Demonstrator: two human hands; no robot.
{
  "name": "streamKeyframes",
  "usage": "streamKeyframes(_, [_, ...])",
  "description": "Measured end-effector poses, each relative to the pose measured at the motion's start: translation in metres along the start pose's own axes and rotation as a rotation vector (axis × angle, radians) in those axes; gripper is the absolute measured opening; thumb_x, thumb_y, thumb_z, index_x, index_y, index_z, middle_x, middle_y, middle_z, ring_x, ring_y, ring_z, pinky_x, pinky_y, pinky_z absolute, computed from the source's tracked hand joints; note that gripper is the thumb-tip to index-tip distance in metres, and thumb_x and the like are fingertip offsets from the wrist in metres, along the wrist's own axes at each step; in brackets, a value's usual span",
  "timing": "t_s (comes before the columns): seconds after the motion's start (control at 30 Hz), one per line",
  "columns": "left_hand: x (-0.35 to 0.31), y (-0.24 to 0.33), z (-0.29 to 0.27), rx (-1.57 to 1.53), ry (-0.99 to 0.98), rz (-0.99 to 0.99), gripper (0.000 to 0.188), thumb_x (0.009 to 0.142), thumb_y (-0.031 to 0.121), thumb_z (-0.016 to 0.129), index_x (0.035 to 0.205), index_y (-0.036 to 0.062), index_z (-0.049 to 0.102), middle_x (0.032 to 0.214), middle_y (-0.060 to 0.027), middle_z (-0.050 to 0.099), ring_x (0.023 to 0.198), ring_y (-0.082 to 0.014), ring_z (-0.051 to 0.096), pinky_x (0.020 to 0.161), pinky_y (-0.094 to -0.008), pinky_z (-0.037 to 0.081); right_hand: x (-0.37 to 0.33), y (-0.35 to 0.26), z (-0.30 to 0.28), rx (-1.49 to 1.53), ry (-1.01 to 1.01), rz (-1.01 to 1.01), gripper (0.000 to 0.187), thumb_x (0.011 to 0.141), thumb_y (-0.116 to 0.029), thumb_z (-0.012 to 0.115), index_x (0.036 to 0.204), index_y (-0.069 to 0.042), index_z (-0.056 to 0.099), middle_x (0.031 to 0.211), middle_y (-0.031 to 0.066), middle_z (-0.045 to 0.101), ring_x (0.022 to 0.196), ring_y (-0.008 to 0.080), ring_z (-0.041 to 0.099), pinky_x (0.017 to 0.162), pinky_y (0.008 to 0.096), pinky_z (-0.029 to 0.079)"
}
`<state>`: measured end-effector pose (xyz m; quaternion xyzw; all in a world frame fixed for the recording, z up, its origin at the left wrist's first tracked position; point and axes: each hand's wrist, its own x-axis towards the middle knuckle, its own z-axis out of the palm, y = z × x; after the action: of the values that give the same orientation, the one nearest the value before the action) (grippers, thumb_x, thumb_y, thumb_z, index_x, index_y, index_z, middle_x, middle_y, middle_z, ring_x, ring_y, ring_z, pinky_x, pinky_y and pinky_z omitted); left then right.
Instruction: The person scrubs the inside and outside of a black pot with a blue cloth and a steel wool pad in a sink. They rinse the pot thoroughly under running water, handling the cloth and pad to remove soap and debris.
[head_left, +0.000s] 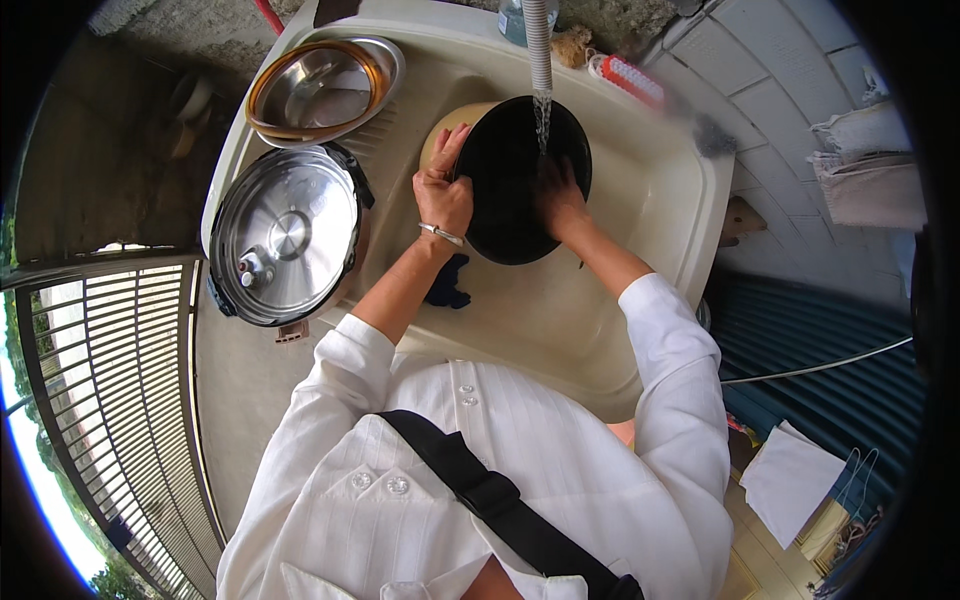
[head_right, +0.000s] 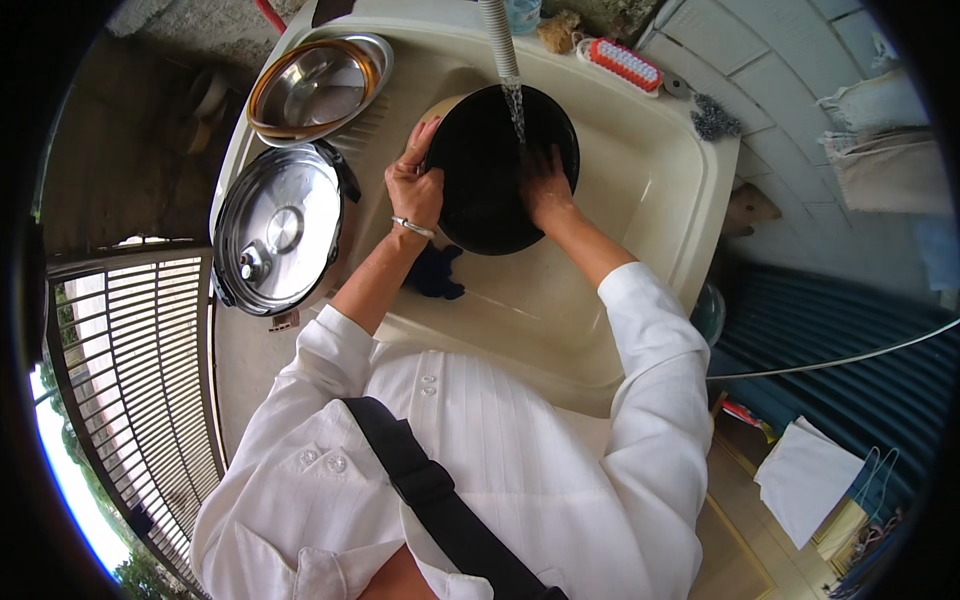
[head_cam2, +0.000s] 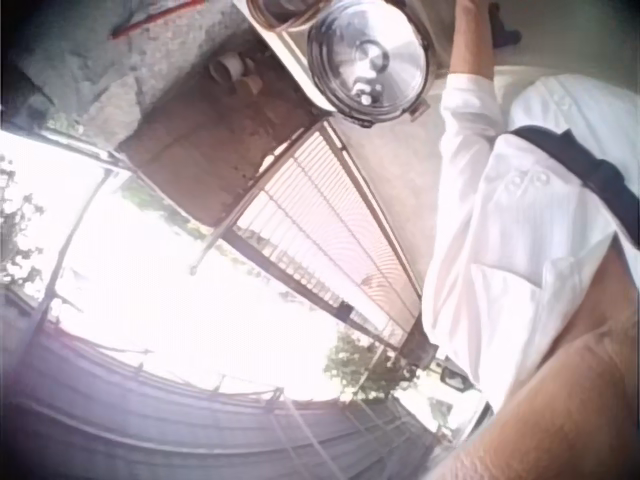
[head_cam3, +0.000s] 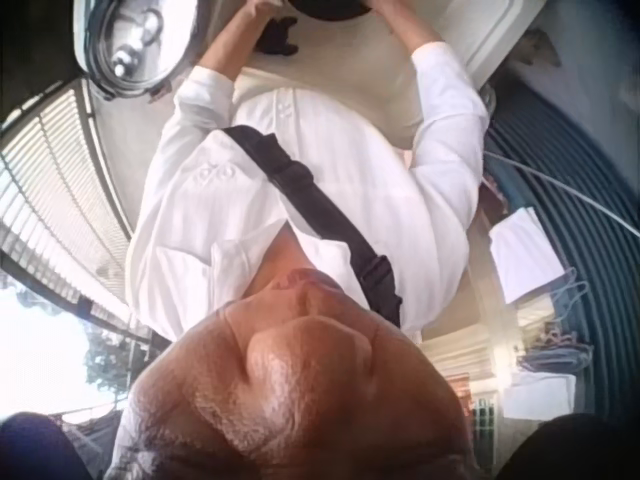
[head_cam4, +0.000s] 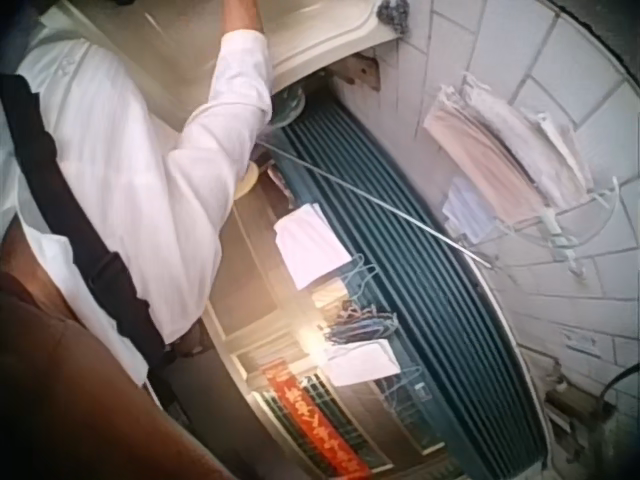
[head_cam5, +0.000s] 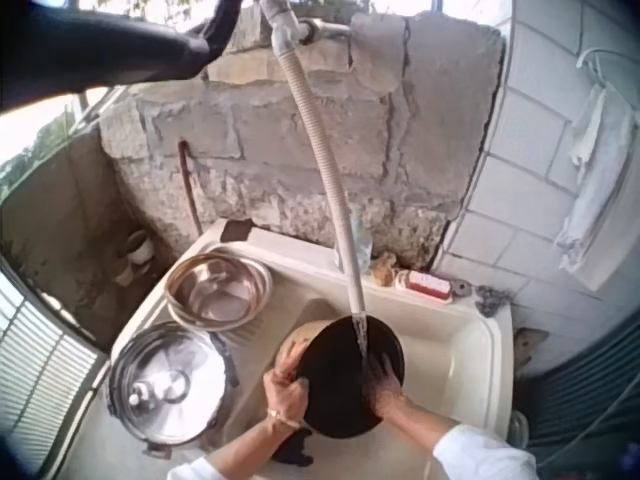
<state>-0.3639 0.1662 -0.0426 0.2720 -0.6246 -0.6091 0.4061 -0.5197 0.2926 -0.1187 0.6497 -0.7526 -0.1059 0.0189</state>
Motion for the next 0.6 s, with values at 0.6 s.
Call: streamKeyframes(0.6, [0.017,0.025,0.001,0.325,-0.222,0.116,0.061,0.059,-0.015,0.039,0.105,0.0156,0.066,0.113,-0.0008,0.063,0.125,-0.0214,0.044,0.107,-0.0503,0.009,0.019,-0.025,-0.02,0.41,0.026,0.141,0.041,0.09,-0.024,0.038,0.126,-0.005,0.046,0.127,0.0151,0.049,0.122,0.0316,0.04,0.103,0.0372,0.029])
